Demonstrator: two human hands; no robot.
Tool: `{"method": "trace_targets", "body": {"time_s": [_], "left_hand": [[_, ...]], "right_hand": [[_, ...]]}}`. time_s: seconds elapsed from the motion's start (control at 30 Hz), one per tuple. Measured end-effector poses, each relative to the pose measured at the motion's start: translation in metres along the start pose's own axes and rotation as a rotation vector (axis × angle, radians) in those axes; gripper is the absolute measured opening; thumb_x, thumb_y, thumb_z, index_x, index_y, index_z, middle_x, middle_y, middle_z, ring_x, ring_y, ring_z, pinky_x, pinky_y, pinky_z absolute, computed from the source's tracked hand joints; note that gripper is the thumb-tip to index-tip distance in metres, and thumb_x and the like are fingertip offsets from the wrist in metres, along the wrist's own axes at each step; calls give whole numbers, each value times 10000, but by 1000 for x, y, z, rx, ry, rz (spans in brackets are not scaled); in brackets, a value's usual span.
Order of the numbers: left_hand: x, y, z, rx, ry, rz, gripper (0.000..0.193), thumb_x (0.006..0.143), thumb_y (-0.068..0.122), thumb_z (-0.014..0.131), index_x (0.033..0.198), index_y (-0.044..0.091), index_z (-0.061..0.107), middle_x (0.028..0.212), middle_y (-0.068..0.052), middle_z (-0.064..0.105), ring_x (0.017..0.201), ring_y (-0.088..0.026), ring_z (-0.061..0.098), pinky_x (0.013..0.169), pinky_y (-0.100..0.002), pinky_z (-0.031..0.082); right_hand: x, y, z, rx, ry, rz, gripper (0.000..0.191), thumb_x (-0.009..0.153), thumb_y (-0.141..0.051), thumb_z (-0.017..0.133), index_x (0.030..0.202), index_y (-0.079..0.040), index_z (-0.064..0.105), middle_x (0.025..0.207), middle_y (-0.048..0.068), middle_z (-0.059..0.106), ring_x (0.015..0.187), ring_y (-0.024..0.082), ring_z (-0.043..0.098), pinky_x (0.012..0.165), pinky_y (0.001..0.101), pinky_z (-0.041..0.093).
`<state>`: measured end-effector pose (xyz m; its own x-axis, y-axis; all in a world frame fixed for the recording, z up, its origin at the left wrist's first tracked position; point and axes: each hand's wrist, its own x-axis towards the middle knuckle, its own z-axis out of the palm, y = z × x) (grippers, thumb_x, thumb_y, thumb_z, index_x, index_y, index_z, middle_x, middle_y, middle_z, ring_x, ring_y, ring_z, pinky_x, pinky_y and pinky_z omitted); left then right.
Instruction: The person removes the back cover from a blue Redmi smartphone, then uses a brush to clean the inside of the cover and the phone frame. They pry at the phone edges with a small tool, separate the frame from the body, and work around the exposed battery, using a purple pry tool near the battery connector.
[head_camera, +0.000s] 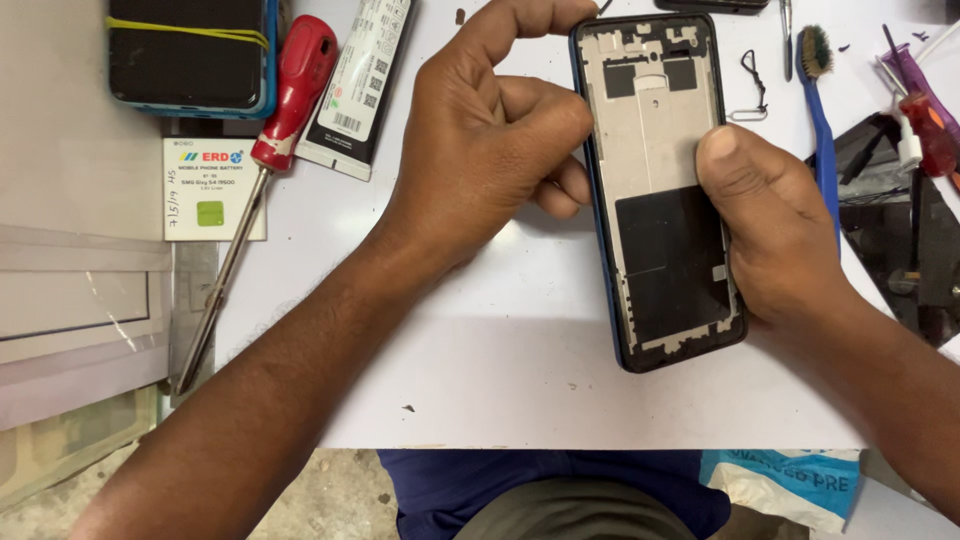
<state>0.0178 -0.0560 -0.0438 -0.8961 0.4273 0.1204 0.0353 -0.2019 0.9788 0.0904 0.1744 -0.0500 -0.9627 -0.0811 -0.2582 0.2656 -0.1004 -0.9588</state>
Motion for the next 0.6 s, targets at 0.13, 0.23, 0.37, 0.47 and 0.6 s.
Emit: {"method": "trace_targets", "body": {"time_s": [0.13,0.23,0.37,0.47,0.6], "left_hand": [[2,-1,-1,-19,62,-12,400,969,13,570,1366,-5,519,834,-141,788,607,-116,736,494,-249,633],[3,-3,0,-33,34,54,394,1026,37,567,1414,1,509,909,-163,803,668,-134,768,527,-262,657],[5,-4,2,-142,36,3,378,1070,150,505,1413,-8,506,943,-143,768,673,-126,771,523,-245,653],[7,-7,6,-102,42,-22,399,1083,220,498,1392,-30,534,879,-130,734,616,-130,742,486,-237,638],[9,-10,7,-106,53,-54,426,1061,227,535,1373,-63,554,877,-144,721,602,-148,718,482,-243,631]], "right_hand": [[1,-2,1,-32,14,21,463,1098,-452,496,1213,-24,631,1032,53,689,897,100,671,777,266,596],[3,-5,2,-24,29,42,468,1084,-451,492,1229,-29,632,1024,49,687,878,87,672,755,257,597],[4,-9,-1,-44,-19,9,489,1105,-448,497,1230,5,632,970,68,685,789,92,666,653,250,581],[5,-10,-8,-72,-34,31,489,1093,-439,496,1216,13,633,940,71,697,750,88,675,623,242,584],[11,-9,-18,-67,-103,27,475,1130,-418,540,1162,43,651,825,131,704,637,142,707,536,268,593]]}}
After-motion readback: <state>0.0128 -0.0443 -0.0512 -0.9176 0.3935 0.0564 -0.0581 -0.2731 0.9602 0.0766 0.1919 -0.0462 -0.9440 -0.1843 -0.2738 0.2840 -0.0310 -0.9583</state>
